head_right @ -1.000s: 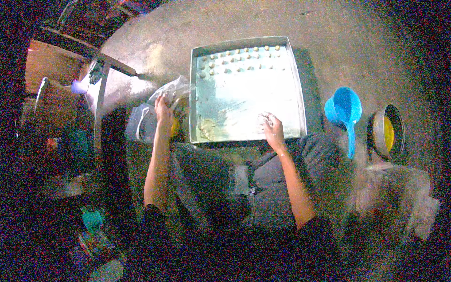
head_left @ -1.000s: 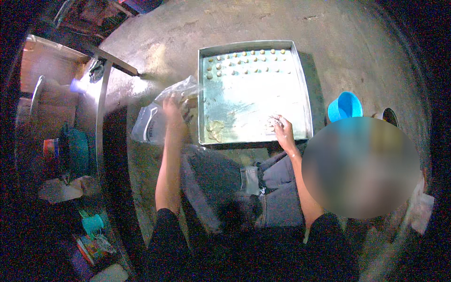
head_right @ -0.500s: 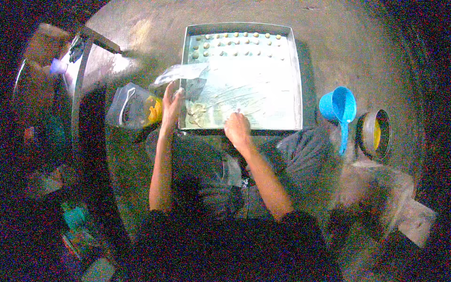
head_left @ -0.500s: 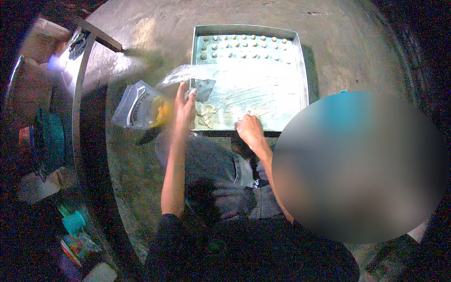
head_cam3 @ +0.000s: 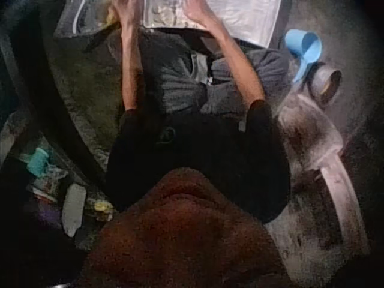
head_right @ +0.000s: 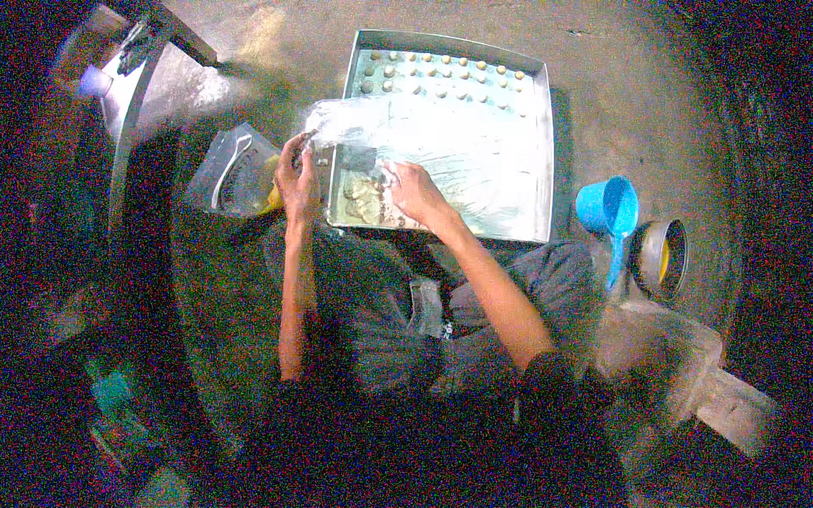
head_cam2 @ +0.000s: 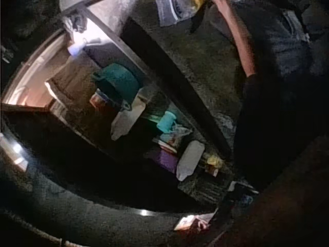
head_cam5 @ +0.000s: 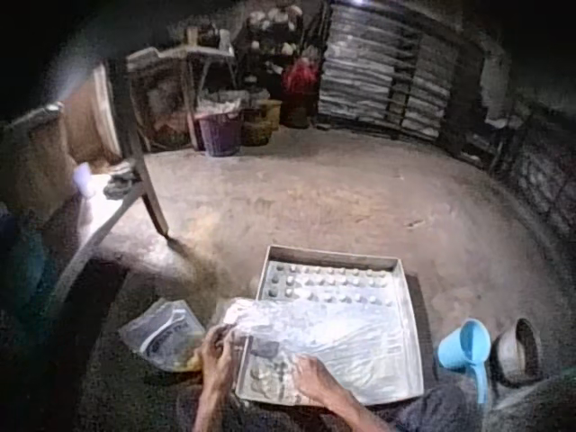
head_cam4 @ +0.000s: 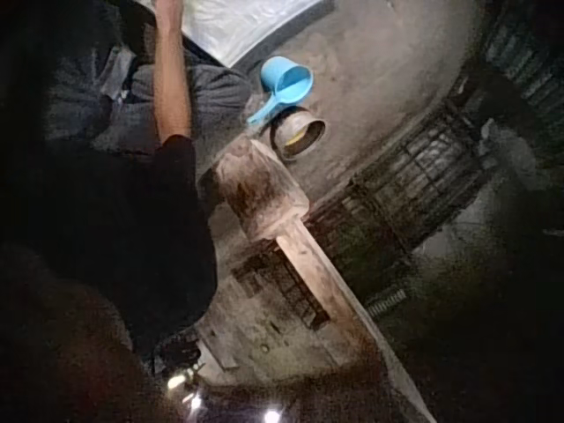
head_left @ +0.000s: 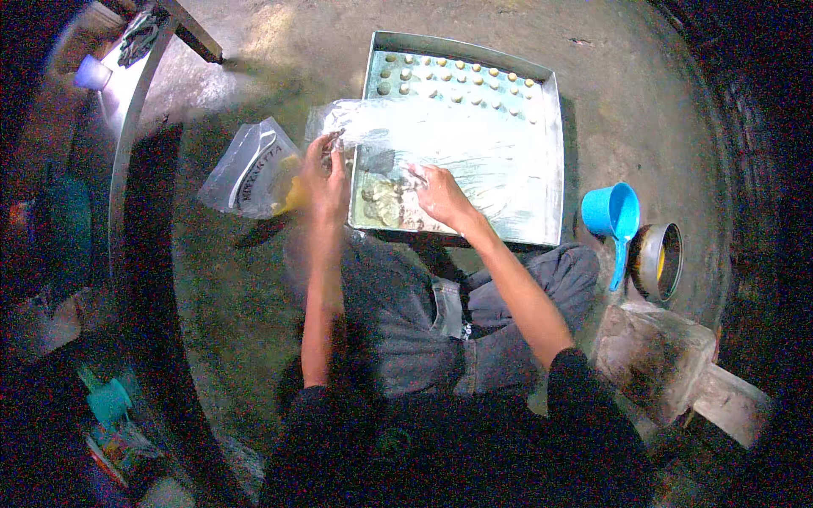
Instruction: The person shapes portions of dough into small balls by hand and arranges them in rows on a large metal tray.
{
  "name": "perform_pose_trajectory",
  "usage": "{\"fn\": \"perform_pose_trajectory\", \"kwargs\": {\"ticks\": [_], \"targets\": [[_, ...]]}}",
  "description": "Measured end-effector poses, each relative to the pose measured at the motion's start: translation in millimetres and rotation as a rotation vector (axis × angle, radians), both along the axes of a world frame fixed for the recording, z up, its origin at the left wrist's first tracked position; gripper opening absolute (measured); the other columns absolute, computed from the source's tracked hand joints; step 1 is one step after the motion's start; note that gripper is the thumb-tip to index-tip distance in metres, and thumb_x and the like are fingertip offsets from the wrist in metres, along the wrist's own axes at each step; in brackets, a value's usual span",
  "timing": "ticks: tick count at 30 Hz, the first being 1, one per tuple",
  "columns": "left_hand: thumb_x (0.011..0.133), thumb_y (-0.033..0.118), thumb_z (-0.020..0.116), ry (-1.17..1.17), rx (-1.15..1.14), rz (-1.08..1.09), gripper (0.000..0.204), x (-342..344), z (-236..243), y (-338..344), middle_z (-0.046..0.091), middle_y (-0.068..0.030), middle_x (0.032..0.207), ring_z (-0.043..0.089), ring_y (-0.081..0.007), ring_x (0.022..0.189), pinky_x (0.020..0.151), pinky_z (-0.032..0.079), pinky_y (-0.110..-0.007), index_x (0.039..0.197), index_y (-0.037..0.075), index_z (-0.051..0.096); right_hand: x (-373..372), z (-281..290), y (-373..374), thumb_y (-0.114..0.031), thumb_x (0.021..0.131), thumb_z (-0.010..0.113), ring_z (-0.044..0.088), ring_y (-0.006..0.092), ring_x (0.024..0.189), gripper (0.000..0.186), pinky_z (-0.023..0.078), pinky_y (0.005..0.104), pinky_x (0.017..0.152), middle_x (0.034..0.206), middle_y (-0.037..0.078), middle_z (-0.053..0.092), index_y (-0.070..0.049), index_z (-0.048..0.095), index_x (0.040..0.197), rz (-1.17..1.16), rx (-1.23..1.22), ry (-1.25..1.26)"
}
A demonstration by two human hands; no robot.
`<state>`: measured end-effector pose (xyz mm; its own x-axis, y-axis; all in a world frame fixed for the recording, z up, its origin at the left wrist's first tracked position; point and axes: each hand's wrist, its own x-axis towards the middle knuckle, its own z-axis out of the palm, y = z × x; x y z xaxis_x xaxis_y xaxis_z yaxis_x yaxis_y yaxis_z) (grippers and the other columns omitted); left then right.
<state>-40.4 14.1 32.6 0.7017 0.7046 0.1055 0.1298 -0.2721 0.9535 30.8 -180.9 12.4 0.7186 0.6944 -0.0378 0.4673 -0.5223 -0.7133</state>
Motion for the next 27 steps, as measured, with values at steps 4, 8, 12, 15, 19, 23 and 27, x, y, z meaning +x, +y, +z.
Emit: {"fn": "perform_pose_trajectory", "kwargs": {"ticks": [4,8,12,15,19,23,27], "targets": [[0.092,0.009,0.054,-0.103,-0.09,-0.12,0.024,18,-10,-1,0.064,-0.011,0.108,0.061,-0.0199,0.099,0.087,0.048,-0.032,0.113,-0.001,0.058,3,-50,16,-0.01,0.08,0.06,0.061,0.0353,0.091,0.04,0.049,0.0402,0.084,0.105,0.02,0.062,-0.003,0.057,0.119,0.275,0.232,0.012],[0.091,0.007,0.053,-0.131,-0.038,-0.148,0.024,17,-23,1,0.064,-0.0123,0.107,0.062,-0.0209,0.098,0.085,0.049,-0.031,0.113,-0.001,0.057,-11,-56,47,-0.023,0.082,0.061,0.061,0.0301,0.096,0.03,0.052,0.0398,0.078,0.111,0.016,0.058,-0.004,0.06,0.105,0.518,-0.149,-0.35],[0.091,0.005,0.053,-0.008,-0.112,-0.209,0.024,16,-5,-7,0.065,-0.0126,0.108,0.063,-0.0198,0.097,0.084,0.049,-0.031,0.114,0.0,0.057,2,-66,31,-0.02,0.076,0.063,0.06,0.0341,0.098,0.029,0.053,0.0429,0.08,0.118,0.017,0.056,-0.005,0.062,0.1,0.656,-0.18,-0.238],[0.091,0.007,0.054,-0.009,-0.094,-0.208,0.022,13,-2,-2,0.068,-0.0124,0.101,0.065,-0.0189,0.091,0.08,0.05,-0.031,0.111,-0.001,0.059,14,-47,20,-0.012,0.074,0.062,0.062,0.0355,0.088,0.019,0.052,0.0435,0.075,0.097,0.019,0.062,-0.006,0.063,0.092,0.704,-0.411,-0.254],[0.091,0.012,0.056,-0.036,-0.021,-0.216,0.025,16,-13,-4,0.068,-0.0065,0.099,0.061,-0.0142,0.088,0.079,0.049,-0.029,0.114,0.002,0.061,40,-20,-34,-0.013,0.073,0.063,0.06,0.038,0.082,0.018,0.05,0.0463,0.072,0.086,0.019,0.06,-0.005,0.063,0.089,0.594,-0.336,-0.249],[0.089,0.006,0.057,0.03,-0.1,-0.258,0.021,17,-1,-11,0.068,-0.0138,0.1,0.066,-0.0202,0.09,0.079,0.05,-0.031,0.109,0.002,0.062,29,-6,-90,-0.014,0.079,0.059,0.059,0.0373,0.088,0.032,0.048,0.0462,0.079,0.09,0.02,0.059,-0.006,0.061,0.109,0.351,-0.272,-0.256],[0.087,0.007,0.058,0.054,0.032,-0.296,0.023,16,-12,-7,0.067,-0.0148,0.103,0.066,-0.0232,0.092,0.081,0.05,-0.032,0.109,0.004,0.062,15,25,-115,-0.016,0.081,0.058,0.058,0.0362,0.094,0.049,0.047,0.0438,0.087,0.095,0.02,0.06,-0.011,0.053,0.129,0.331,-0.224,-0.033]]}}
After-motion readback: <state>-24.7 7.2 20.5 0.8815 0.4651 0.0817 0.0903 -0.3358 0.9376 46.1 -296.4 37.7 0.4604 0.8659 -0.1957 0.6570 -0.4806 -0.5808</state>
